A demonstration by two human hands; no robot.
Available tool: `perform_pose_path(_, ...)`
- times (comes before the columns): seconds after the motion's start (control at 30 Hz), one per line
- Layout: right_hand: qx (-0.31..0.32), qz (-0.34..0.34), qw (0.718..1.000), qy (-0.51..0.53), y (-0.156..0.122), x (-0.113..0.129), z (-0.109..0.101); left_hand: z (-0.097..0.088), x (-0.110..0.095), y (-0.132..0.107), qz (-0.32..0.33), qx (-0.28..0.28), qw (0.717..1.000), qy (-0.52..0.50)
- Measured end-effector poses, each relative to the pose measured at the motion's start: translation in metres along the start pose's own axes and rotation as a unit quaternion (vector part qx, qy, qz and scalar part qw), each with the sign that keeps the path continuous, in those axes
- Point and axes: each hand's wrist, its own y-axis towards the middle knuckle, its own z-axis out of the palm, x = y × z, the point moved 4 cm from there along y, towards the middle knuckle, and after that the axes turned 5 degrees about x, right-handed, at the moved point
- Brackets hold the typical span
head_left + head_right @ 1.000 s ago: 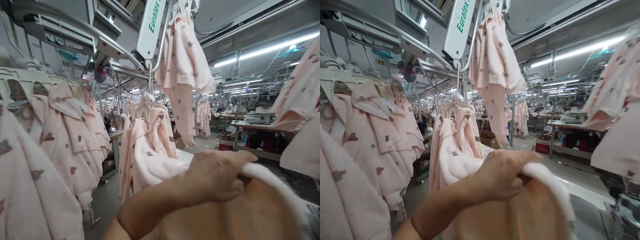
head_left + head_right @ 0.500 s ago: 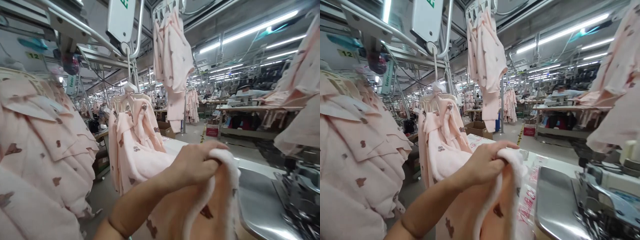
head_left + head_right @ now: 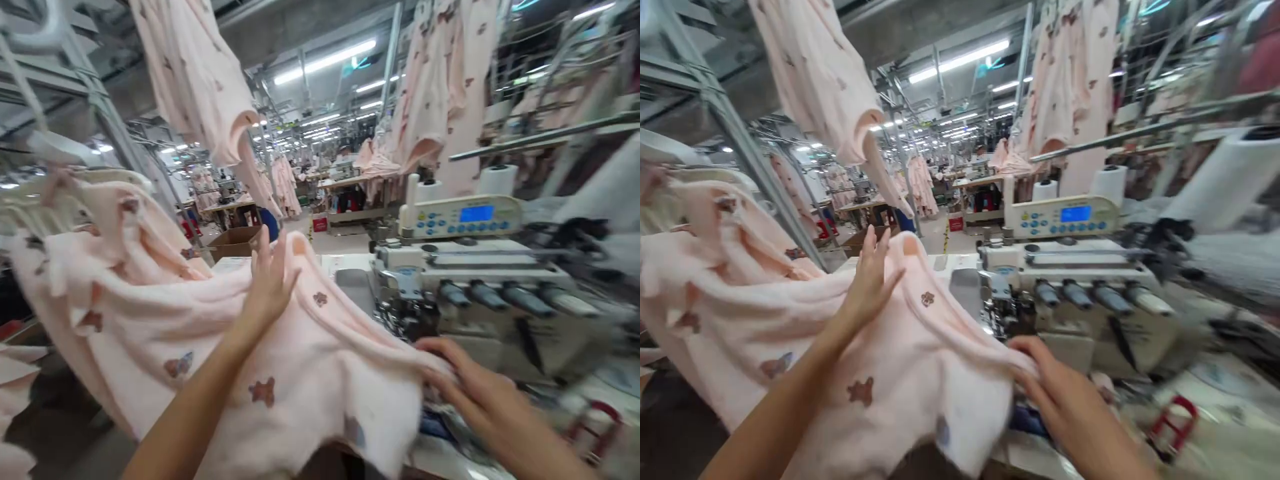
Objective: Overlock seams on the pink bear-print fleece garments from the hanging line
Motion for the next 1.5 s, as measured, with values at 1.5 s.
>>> perform_pose_path(1.5,-0.200,0.004,0.980,0.018,-0.027,0.015,0.024,0.132,-0.064,-0.030,0.035,0.265,0.963,0.018)
